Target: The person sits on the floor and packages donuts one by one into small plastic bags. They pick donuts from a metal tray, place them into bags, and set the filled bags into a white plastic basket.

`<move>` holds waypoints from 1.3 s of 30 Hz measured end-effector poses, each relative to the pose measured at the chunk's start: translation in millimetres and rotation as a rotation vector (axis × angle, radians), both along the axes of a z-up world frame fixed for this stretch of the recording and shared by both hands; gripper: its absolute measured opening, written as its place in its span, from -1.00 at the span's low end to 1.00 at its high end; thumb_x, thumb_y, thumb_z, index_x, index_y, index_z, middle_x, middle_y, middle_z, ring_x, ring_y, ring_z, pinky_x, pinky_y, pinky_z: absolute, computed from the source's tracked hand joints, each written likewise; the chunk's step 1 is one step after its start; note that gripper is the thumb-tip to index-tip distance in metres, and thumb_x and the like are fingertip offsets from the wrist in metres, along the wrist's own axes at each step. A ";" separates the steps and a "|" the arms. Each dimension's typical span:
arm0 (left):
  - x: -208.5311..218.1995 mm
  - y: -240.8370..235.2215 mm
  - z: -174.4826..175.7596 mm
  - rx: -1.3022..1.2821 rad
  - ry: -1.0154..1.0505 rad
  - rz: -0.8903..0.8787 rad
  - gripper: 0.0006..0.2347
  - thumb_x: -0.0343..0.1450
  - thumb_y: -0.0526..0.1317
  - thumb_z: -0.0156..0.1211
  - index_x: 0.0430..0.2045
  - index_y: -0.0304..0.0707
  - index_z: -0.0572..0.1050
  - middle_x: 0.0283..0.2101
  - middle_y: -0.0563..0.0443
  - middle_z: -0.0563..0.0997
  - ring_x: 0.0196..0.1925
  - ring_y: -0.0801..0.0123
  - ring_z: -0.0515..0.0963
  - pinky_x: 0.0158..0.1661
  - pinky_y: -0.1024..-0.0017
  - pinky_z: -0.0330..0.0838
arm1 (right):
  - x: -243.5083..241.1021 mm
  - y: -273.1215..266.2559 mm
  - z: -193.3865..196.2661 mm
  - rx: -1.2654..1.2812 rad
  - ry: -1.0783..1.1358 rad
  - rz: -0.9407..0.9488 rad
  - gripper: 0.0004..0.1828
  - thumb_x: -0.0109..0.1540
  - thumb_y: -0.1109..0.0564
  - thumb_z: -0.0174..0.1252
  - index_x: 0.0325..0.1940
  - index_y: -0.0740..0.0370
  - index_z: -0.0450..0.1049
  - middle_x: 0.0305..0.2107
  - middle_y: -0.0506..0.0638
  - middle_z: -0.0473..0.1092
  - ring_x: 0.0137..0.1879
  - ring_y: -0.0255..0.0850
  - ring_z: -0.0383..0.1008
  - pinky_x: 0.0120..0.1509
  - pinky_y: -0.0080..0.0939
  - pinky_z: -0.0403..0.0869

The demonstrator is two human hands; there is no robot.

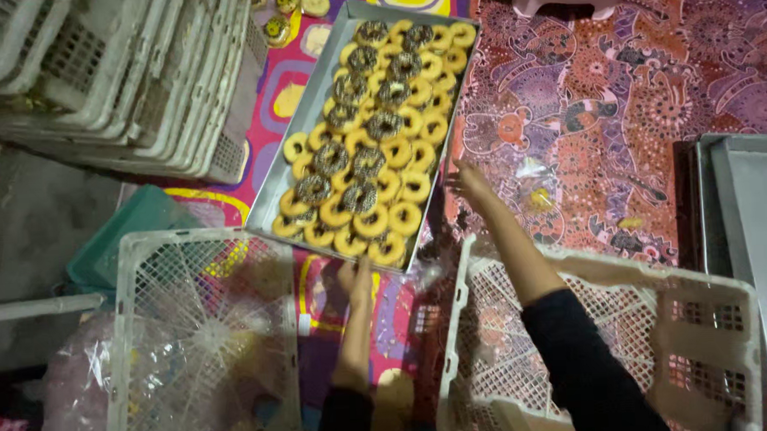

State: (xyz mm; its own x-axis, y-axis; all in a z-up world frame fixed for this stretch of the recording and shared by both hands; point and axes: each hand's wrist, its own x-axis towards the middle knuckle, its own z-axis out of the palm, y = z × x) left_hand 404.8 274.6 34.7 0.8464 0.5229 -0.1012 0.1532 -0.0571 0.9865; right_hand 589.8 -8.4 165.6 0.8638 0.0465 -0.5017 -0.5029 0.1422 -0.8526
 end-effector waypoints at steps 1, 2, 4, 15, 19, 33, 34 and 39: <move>-16.4 10.5 2.9 -0.017 -0.068 -0.039 -0.81 0.41 -0.28 0.24 -0.21 -0.44 0.63 -0.27 0.17 0.65 -0.26 0.52 0.53 -0.23 0.46 0.45 | 14.6 9.2 0.2 0.099 0.089 -0.004 -0.22 0.29 -0.34 -0.09 0.43 0.21 0.15 0.09 0.24 0.36 0.11 0.05 0.43 0.19 0.07 0.44; -32.9 23.0 6.8 -0.033 -0.136 -0.076 -0.80 0.40 -0.29 0.21 -0.16 -0.41 0.61 -0.21 0.21 0.66 -0.20 0.56 0.56 -0.17 0.50 0.47 | 26.2 16.8 -3.5 0.199 0.177 -0.004 -0.16 0.27 -0.40 -0.13 0.45 0.19 0.12 0.13 0.27 0.32 0.14 0.10 0.40 0.20 0.12 0.41; -68.3 46.9 13.8 0.059 0.051 -0.041 -0.82 0.38 -0.27 0.25 -0.25 -0.39 0.64 -0.34 0.17 0.63 -0.34 0.56 0.47 -0.34 0.47 0.38 | 44.1 22.6 -13.2 0.269 0.178 -0.059 -0.09 0.30 -0.48 -0.11 0.46 0.27 0.10 0.16 0.30 0.27 0.18 0.14 0.36 0.26 0.16 0.41; -231.5 119.8 42.9 0.067 0.689 0.122 -0.67 0.47 -0.15 0.32 -0.46 -0.59 0.48 -0.50 -0.26 0.43 -0.41 0.38 0.36 -0.31 0.29 0.29 | 106.6 -25.6 -74.9 -0.732 -0.516 -0.026 -0.33 0.37 -0.35 -0.11 0.26 0.22 0.42 0.02 0.29 0.44 0.11 0.22 0.45 0.24 0.18 0.41; -246.1 122.9 39.9 -0.020 0.705 0.161 -0.67 0.48 -0.13 0.28 -0.41 -0.58 0.47 -0.44 -0.25 0.43 -0.36 0.37 0.36 -0.28 0.29 0.29 | 131.8 -32.4 -84.4 -1.117 -0.679 0.321 -0.48 0.42 -0.21 -0.07 0.16 0.20 0.54 -0.04 0.29 0.50 0.09 0.27 0.50 0.26 0.21 0.43; -278.4 163.9 42.7 -0.093 0.671 0.200 -0.65 0.50 -0.06 0.16 -0.24 -0.55 0.43 -0.26 -0.23 0.43 -0.21 0.31 0.37 -0.16 0.27 0.30 | 82.8 -77.6 -91.9 -0.787 -0.191 0.474 -0.50 0.27 -0.17 0.10 0.09 0.22 0.60 -0.10 0.19 0.58 0.02 -0.04 0.58 0.15 -0.07 0.49; -278.5 168.2 44.4 -0.098 0.660 0.205 -0.64 0.50 -0.06 0.15 -0.22 -0.55 0.43 -0.25 -0.23 0.43 -0.20 0.31 0.37 -0.15 0.27 0.30 | 78.9 -77.6 -91.7 -0.709 -0.167 0.465 -0.50 0.25 -0.16 0.11 0.07 0.23 0.62 -0.11 0.16 0.59 0.00 -0.06 0.57 0.14 -0.08 0.49; -278.4 193.8 48.7 -0.114 0.564 0.230 -0.63 0.51 -0.04 0.11 -0.16 -0.54 0.41 -0.19 -0.22 0.43 -0.14 0.29 0.38 -0.11 0.27 0.30 | 63.5 -68.3 -95.9 -0.425 0.056 0.382 -0.45 0.22 -0.22 0.19 0.02 0.30 0.51 -0.20 0.15 0.53 -0.15 -0.03 0.52 -0.01 0.07 0.53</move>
State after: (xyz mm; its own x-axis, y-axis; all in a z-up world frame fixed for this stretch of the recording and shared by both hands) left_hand 126.4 468.3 83.3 0.5132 0.6450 -0.5662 0.6490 0.1400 0.7478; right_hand 653.4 -76.7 69.7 0.7970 0.1342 -0.5889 -0.4972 -0.4077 -0.7659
